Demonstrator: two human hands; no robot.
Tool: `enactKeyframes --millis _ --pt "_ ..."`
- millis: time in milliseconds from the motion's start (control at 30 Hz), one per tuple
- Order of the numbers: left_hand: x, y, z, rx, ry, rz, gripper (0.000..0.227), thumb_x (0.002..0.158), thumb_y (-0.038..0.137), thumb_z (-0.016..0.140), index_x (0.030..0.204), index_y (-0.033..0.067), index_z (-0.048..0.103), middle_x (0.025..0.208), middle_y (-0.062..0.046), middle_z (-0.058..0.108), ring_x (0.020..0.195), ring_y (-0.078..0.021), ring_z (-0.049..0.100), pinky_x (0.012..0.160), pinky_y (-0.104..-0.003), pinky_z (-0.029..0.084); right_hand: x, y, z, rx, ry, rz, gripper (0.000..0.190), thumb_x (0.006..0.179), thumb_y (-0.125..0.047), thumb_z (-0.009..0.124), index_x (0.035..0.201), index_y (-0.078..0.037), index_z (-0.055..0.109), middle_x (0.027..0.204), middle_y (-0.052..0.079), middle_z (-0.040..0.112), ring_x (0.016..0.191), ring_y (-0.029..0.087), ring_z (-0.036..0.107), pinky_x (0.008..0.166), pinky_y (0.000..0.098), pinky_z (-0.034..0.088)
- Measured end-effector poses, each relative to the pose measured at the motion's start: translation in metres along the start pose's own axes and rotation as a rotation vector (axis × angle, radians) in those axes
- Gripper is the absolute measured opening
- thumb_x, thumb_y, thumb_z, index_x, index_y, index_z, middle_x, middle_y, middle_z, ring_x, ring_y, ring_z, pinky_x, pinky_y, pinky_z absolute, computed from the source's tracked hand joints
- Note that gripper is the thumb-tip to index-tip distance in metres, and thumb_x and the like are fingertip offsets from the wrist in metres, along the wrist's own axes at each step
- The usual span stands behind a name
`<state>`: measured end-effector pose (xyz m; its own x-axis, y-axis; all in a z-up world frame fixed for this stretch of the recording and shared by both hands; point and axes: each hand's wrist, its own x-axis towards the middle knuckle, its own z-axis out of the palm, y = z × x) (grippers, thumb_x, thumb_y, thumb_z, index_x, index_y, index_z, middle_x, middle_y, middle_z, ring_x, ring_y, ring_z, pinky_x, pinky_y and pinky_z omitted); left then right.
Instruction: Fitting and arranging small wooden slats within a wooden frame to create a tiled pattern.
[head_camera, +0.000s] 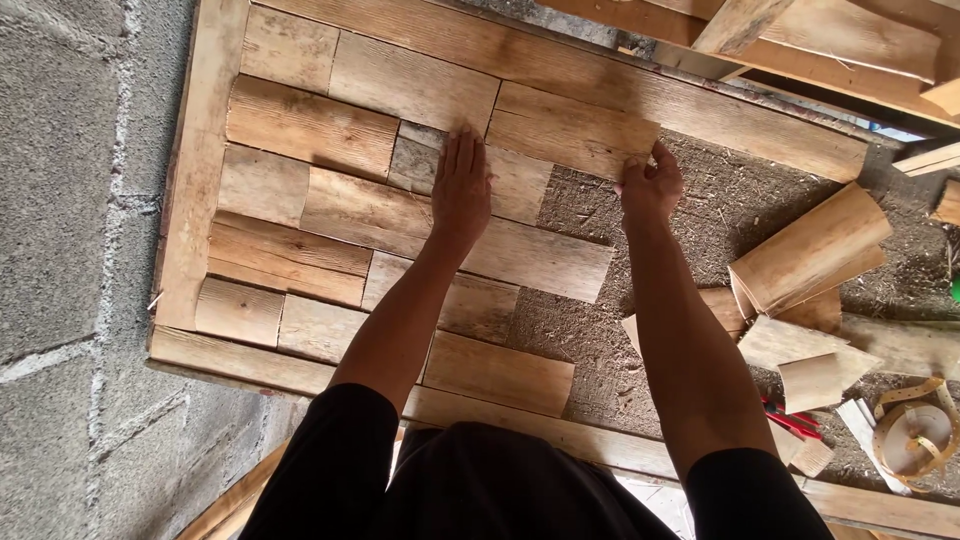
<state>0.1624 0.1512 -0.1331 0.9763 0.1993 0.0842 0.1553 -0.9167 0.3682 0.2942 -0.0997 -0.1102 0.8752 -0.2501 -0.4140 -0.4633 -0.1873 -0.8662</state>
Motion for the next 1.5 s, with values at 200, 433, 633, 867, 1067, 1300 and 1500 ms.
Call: enactKeyframes --millis 200,433,633,867,1067,1300,1500 --pt "-0.002 0.000 0.001 0.005 0.026 0.022 0.066 0.104 0.024 0.063 0.159 0.0013 0.035 0.168 -0.023 0.023 0.157 -0.0421 0.020 0.129 -0.052 0.021 0.007 0.003 -0.001 -0.060 -0.010 -0.006 0.044 0.097 -0.004 0.065 0.140 -0.008 0.058 0.105 0.012 0.078 0.077 0.015 0.077 0.060 0.0254 0.068" --pt "-0.001 -0.001 0.004 0.019 0.014 0.032 0.066 0.105 0.025 0.063 0.159 0.0004 0.034 0.167 -0.025 0.023 0.156 -0.0431 0.021 0.128 -0.052 0.021 -0.001 -0.017 -0.006 -0.253 -0.037 -0.074 0.044 0.096 -0.008 0.069 0.138 -0.009 0.061 0.102 0.010 0.079 0.071 0.016 0.072 0.056 0.0275 0.060" --pt "-0.002 -0.001 0.002 0.012 0.012 0.038 0.065 0.106 0.024 0.061 0.160 0.0011 0.033 0.168 -0.024 0.021 0.156 -0.0432 0.020 0.128 -0.053 0.021 0.018 0.003 -0.011 -0.714 -0.051 -0.367 0.033 0.090 -0.016 0.078 0.122 -0.009 0.071 0.105 0.008 0.079 0.084 0.016 0.072 0.076 0.0368 0.058" --pt "-0.002 -0.001 0.001 0.005 0.000 0.030 0.064 0.106 0.023 0.059 0.160 0.0018 0.033 0.168 -0.024 0.020 0.157 -0.0426 0.019 0.128 -0.054 0.022 0.012 0.002 -0.007 -0.740 0.009 -0.182 0.045 0.088 -0.023 0.084 0.127 -0.010 0.065 0.118 0.009 0.063 0.102 0.024 0.064 0.090 0.0395 0.059" --pt "-0.003 0.000 -0.002 0.011 -0.001 0.035 0.065 0.105 0.023 0.060 0.160 0.0011 0.033 0.168 -0.024 0.020 0.157 -0.0426 0.019 0.128 -0.054 0.022 0.009 0.007 -0.011 -0.730 -0.001 -0.252 0.056 0.086 -0.023 0.085 0.136 -0.010 0.064 0.125 0.012 0.053 0.110 0.028 0.060 0.096 0.0419 0.056" --pt "-0.002 -0.002 0.000 0.005 0.035 0.054 0.066 0.105 0.023 0.062 0.160 0.0005 0.034 0.168 -0.025 0.021 0.157 -0.0434 0.020 0.127 -0.054 0.023 0.009 0.014 -0.017 -0.749 -0.040 -0.349 0.062 0.090 -0.027 0.083 0.144 -0.008 0.059 0.124 0.011 0.051 0.112 0.027 0.058 0.099 0.0414 0.056" --pt "-0.002 -0.002 0.000 -0.001 0.013 0.043 0.066 0.104 0.025 0.063 0.160 0.0020 0.035 0.168 -0.024 0.022 0.156 -0.0426 0.021 0.128 -0.052 0.023 0.006 0.011 -0.018 -0.812 -0.083 -0.321 0.080 0.087 -0.033 0.086 0.153 -0.007 0.048 0.126 0.013 0.047 0.113 0.029 0.054 0.102 0.0451 0.051"
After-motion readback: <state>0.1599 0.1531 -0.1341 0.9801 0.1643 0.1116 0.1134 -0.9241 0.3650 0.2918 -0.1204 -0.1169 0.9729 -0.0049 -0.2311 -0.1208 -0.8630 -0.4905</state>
